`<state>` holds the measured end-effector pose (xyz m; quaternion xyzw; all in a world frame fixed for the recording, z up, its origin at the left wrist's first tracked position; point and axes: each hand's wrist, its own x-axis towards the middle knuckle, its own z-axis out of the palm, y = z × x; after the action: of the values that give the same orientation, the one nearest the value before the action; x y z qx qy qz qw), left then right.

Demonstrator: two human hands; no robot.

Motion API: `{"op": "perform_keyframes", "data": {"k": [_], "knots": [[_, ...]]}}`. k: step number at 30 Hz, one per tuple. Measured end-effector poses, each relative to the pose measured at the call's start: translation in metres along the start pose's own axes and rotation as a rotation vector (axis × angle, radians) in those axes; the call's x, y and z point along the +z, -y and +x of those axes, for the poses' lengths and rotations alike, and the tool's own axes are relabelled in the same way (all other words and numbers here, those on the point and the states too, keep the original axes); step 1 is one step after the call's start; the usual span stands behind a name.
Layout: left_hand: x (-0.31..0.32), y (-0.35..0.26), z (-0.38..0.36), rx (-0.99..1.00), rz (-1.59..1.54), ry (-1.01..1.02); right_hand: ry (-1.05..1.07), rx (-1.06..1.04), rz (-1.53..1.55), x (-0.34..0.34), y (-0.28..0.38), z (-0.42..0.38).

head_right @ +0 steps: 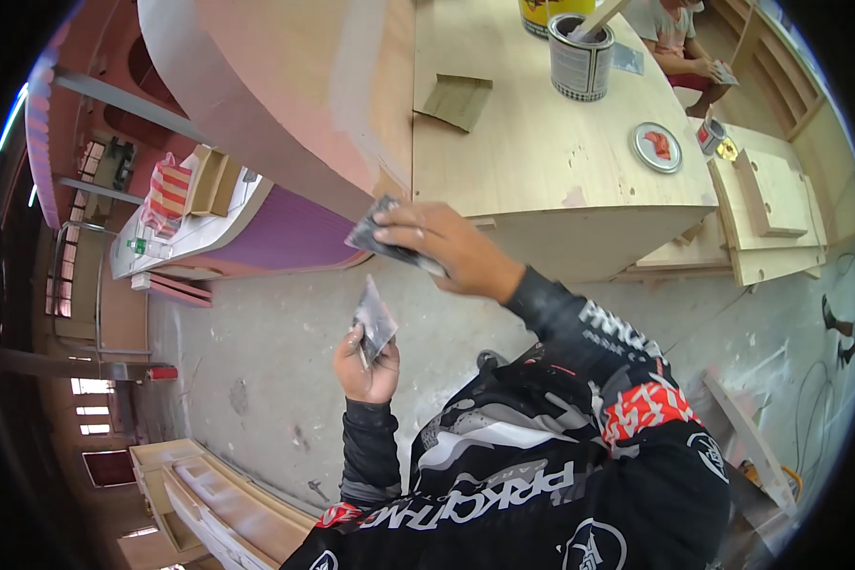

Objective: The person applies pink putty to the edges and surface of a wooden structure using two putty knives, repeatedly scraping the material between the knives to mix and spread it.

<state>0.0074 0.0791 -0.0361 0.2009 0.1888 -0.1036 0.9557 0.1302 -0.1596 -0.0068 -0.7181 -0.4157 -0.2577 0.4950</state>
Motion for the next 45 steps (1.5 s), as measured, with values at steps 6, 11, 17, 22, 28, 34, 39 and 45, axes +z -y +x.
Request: {"op": "perform_keyframes", "data": {"k": [6, 11, 17, 22, 28, 34, 39, 45], "knots": [[0.051, -0.017, -0.013, -0.081, 0.005, 0.020, 0.363, 0.225, 0.059, -0.014, 0.057, -0.052], [0.080, -0.017, -0.013, 0.879, 0.996, 0.524, -0.351, 1.328, 1.103, -0.007, 0.058, -0.063], [0.055, -0.025, 0.013, 1.104, 2.191, 0.554, -0.477, 1.081, 1.612, -0.022, 0.050, -0.015], [0.008, -0.009, 0.001, 0.784, 2.148, 0.295, -0.253, 0.446, 0.484, -0.048, -0.045, 0.070], [-0.004, 0.019, -0.009, 0.716, 1.985, 0.037, -0.369, 0.092, 0.067, 0.015, -0.033, 0.065], [-0.005, 0.027, -0.002, 0.759, 1.857, -0.078, -0.317, 0.336, 0.261, -0.017, -0.084, 0.074], [0.002, 0.041, 0.004, 0.688, 1.767, -0.155, -0.355, 0.227, 0.302, 0.000, -0.045, 0.094], [0.005, 0.050, 0.018, 0.672, 1.765, -0.154, -0.246, 0.050, 0.137, -0.011, -0.053, 0.066]]}}
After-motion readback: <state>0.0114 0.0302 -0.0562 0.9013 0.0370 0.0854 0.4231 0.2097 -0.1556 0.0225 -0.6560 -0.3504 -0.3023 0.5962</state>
